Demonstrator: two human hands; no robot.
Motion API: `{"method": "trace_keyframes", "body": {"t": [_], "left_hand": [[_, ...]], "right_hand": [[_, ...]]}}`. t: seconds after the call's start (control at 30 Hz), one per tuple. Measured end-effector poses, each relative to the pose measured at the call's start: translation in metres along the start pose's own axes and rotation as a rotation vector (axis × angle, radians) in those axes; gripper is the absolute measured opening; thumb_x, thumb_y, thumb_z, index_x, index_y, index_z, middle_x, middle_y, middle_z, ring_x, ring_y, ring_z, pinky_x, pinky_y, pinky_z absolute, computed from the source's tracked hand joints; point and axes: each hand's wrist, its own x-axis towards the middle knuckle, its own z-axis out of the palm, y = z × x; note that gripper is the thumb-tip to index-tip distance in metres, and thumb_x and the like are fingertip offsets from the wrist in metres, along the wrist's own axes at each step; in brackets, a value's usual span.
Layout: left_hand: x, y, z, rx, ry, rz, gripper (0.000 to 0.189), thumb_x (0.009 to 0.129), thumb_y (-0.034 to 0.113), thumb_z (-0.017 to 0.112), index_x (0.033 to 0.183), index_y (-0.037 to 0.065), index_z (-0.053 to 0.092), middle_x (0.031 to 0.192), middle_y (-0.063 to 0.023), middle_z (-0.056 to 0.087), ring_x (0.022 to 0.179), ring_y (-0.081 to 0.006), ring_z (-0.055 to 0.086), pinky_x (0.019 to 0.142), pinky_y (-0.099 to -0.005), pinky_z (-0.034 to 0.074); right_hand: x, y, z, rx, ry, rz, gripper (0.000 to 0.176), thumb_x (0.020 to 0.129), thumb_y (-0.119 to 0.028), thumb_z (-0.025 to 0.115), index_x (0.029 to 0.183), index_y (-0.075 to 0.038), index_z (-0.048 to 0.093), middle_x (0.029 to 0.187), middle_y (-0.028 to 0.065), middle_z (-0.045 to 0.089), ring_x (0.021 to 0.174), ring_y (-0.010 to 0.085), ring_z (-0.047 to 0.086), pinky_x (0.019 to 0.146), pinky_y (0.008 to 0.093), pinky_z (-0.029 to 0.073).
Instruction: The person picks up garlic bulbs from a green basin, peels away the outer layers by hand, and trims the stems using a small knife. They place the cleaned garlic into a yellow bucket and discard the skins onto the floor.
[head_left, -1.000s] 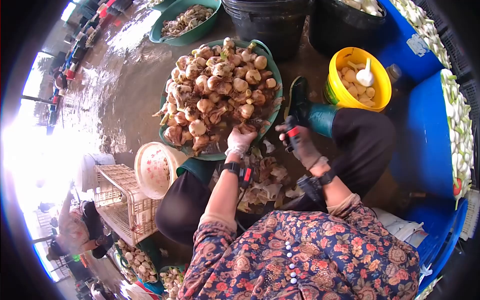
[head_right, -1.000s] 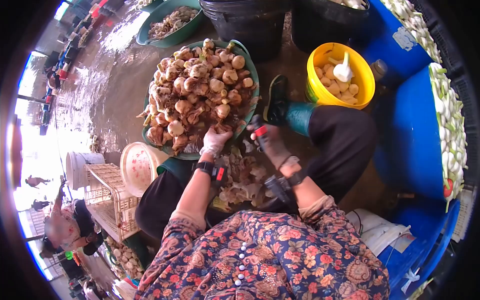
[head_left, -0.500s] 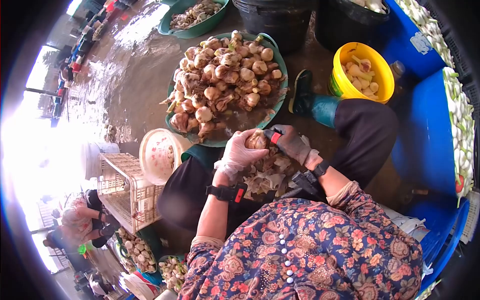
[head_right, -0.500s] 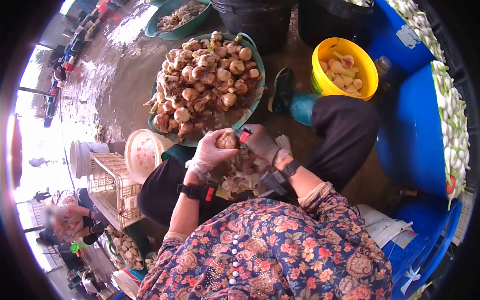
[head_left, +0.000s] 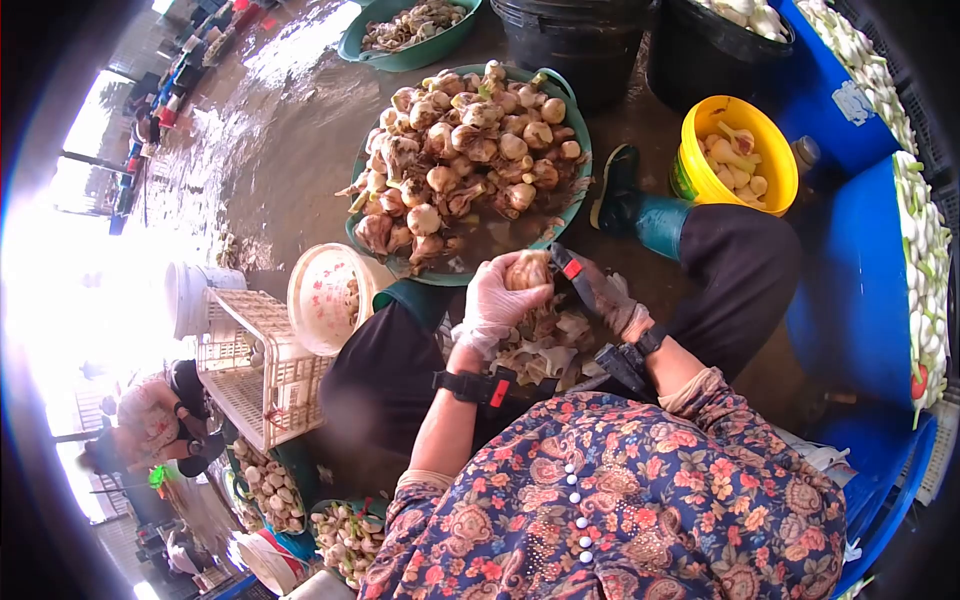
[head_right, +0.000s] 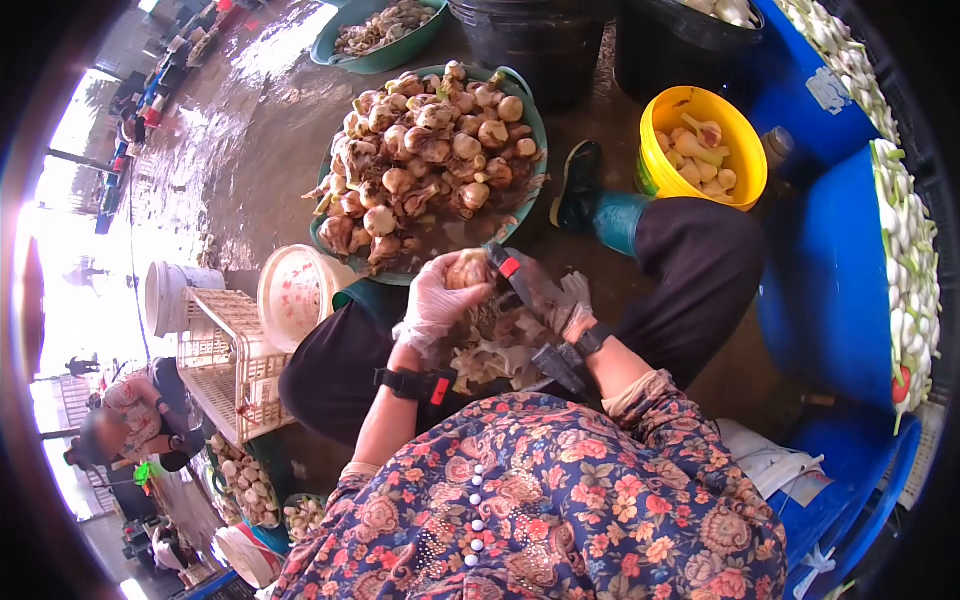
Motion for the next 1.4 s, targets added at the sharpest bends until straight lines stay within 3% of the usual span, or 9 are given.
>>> {"method": "trace_keyframes", "body": {"t": [0.1, 0.33, 0.67, 0.8, 0.9, 1.1, 1.13, 1.3, 1.4], "left_hand": [[-0.009, 0.0, 0.025, -0.49, 0.049, -0.065, 0.051, 0.065, 0.024, 0.083, 0.107, 0.002, 0.063, 0.096, -0.0089, 0.062, 0.084, -0.0181, 0.06, 0.081, -0.0289, 0.048], [-0.011, -0.001, 0.007, -0.121, 0.038, -0.046, 0.028, 0.083, 0.013, 0.068, 0.107, 0.0, 0.065, 0.092, -0.0051, 0.065, 0.082, -0.0088, 0.058, 0.075, -0.0221, 0.046], [-0.008, -0.013, -0.002, -0.093, 0.042, -0.207, 0.016, 0.081, 0.009, 0.063, 0.093, -0.001, 0.068, 0.072, -0.0044, 0.067, 0.058, -0.0092, 0.058, 0.059, -0.0237, 0.048], [-0.005, -0.044, -0.002, -0.138, 0.202, -0.293, 0.014, 0.078, 0.003, 0.06, 0.09, -0.001, 0.068, 0.073, -0.0023, 0.065, 0.061, -0.0084, 0.057, 0.061, -0.0228, 0.048], [-0.006, -0.064, -0.006, -0.133, 0.183, -0.218, 0.034, 0.078, 0.003, 0.062, 0.112, 0.0, 0.06, 0.095, -0.005, 0.063, 0.077, -0.0084, 0.057, 0.071, -0.023, 0.048], [-0.008, -0.011, -0.007, -0.599, -0.263, -0.098, 0.049, 0.081, 0.007, 0.067, 0.127, 0.002, 0.051, 0.108, -0.0038, 0.059, 0.088, -0.0079, 0.054, 0.082, -0.0231, 0.045], [-0.008, -0.004, -0.008, -0.523, -0.256, -0.192, 0.04, 0.082, 0.003, 0.067, 0.12, 0.001, 0.056, 0.093, -0.0001, 0.061, 0.074, -0.0038, 0.052, 0.064, -0.0165, 0.044], [-0.018, 0.011, -0.003, -0.338, -0.121, -0.258, 0.022, 0.083, 0.004, 0.066, 0.104, 0.0, 0.066, 0.082, 0.0009, 0.064, 0.067, -0.0025, 0.052, 0.06, -0.016, 0.043], [-0.022, 0.008, -0.003, -0.381, -0.048, -0.311, 0.019, 0.083, 0.006, 0.065, 0.101, 0.0, 0.067, 0.081, -0.0001, 0.065, 0.064, -0.0029, 0.053, 0.058, -0.0166, 0.043]], "right_hand": [[-0.01, -0.016, 0.008, -0.013, -0.229, -0.054, 0.035, 0.091, -0.023, 0.052, 0.119, -0.002, 0.051, 0.104, 0.0035, 0.059, 0.092, 0.0097, 0.054, 0.079, 0.028, 0.047], [-0.006, -0.025, 0.014, 0.243, -0.078, 0.217, 0.035, 0.096, -0.03, 0.043, 0.115, -0.003, 0.054, 0.103, 0.0032, 0.057, 0.094, 0.0083, 0.051, 0.083, 0.0242, 0.045], [-0.005, 0.004, 0.013, 0.351, -0.227, 0.002, 0.032, 0.094, -0.026, 0.046, 0.112, -0.002, 0.056, 0.105, 0.0036, 0.058, 0.094, 0.0119, 0.054, 0.088, 0.0267, 0.042], [0.0, -0.011, 0.012, 1.308, -0.404, 0.247, 0.034, 0.092, -0.025, 0.046, 0.115, -0.001, 0.055, 0.108, 0.005, 0.059, 0.097, 0.0166, 0.057, 0.09, 0.029, 0.042], [0.002, -0.003, 0.006, 1.158, -0.329, 0.299, 0.038, 0.093, -0.03, 0.045, 0.116, -0.001, 0.054, 0.106, 0.0049, 0.058, 0.095, 0.0146, 0.055, 0.089, 0.029, 0.043], [-0.01, -0.047, 0.004, -0.243, -0.274, 0.269, 0.043, 0.093, -0.046, 0.041, 0.113, -0.012, 0.058, 0.077, -0.0014, 0.06, 0.069, 0.0084, 0.057, 0.061, 0.0255, 0.043], [-0.009, -0.045, 0.005, -0.277, -0.25, 0.353, 0.043, 0.094, -0.046, 0.041, 0.114, -0.012, 0.058, 0.078, -0.0014, 0.06, 0.068, 0.0071, 0.056, 0.061, 0.0254, 0.042], [-0.001, -0.041, 0.002, -0.193, -0.168, 0.655, 0.039, 0.094, -0.041, 0.046, 0.115, -0.01, 0.057, 0.08, -0.001, 0.061, 0.072, 0.0068, 0.055, 0.067, 0.0254, 0.044], [0.003, -0.007, 0.009, 0.159, -0.34, 0.138, 0.031, 0.092, -0.03, 0.053, 0.103, -0.003, 0.063, 0.081, -0.0011, 0.057, 0.075, 0.0076, 0.052, 0.066, 0.0264, 0.044]]}}
